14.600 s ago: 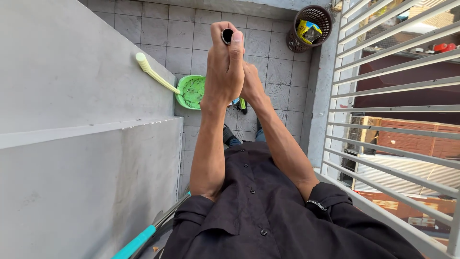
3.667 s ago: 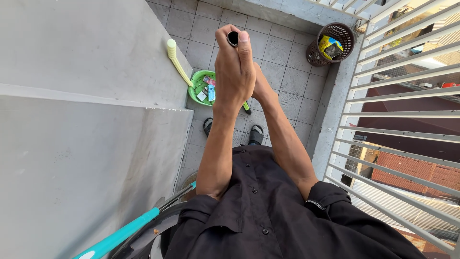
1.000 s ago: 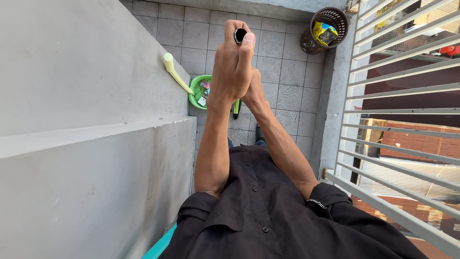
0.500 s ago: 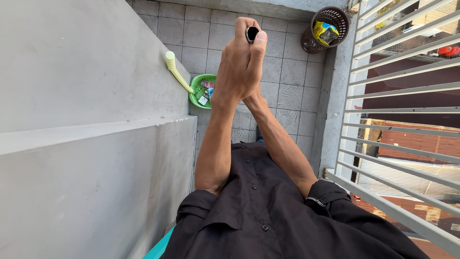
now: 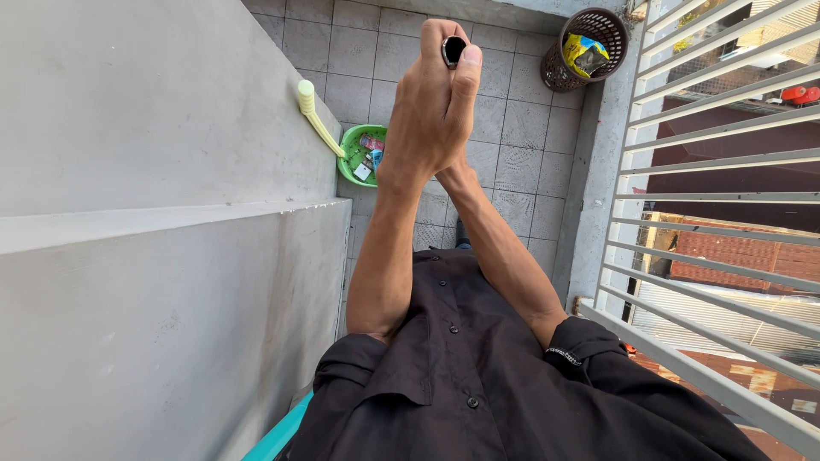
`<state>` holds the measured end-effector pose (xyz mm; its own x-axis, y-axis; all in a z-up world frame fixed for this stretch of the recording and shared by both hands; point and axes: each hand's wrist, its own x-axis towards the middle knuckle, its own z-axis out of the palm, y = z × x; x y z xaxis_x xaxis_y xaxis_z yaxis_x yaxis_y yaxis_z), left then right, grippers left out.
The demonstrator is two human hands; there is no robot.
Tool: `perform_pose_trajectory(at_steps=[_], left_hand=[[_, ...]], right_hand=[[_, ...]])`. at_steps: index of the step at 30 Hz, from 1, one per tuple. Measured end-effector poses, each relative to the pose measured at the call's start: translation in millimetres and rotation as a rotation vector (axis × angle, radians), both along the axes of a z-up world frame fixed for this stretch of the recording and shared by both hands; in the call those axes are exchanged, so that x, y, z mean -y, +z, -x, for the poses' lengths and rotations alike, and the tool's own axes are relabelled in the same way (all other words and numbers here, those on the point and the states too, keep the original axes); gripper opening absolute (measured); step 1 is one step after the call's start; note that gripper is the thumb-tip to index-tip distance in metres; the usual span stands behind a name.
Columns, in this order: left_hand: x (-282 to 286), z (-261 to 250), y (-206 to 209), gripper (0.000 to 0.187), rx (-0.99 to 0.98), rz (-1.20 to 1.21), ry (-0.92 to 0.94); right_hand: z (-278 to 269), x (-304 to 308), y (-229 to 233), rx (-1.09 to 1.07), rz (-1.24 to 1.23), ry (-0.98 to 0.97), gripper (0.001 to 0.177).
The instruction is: Assembling the components of a mop handle on a balcony.
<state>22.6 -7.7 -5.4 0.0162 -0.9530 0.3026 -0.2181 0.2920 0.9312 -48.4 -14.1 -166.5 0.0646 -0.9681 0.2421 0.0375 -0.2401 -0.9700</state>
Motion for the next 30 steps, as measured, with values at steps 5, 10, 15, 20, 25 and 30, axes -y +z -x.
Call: perform_pose_trajectory(at_steps=[5,10,15,20,25,30], left_hand=[[-2.5,1.0,4.6,0.031,0.012,0.013,0.012],[-2.8,3.7,6.0,0.033,0.026,0.027,0.008],[-3.7,7.0,9.4,0.035,0.037,0.043,0.009],[-7.2,11.2,17.6,0.033,0.021,0.051,0.014],[-10.2,12.5,26.5,0.031,-0.022,0.025,0.011],[-8.0,16.4,21.7,0.029,-0.031,0.059,0.017]], right_hand=[[6.2,-6.2,0.7,0.008,0.000,0.010,0.025],[6.7,-7.3,5.0,0.021,0.007,0.029,0.025],[7.3,-2.7,12.6,0.033,0.013,0.043,0.024],[11.1,-1.9,24.9,0.049,0.024,0.053,0.024],[16.5,-2.7,38.4,0.060,0.033,0.058,0.024],[29.5,-2.3,34.2,-0.041,0.094,0.114,0.033]])
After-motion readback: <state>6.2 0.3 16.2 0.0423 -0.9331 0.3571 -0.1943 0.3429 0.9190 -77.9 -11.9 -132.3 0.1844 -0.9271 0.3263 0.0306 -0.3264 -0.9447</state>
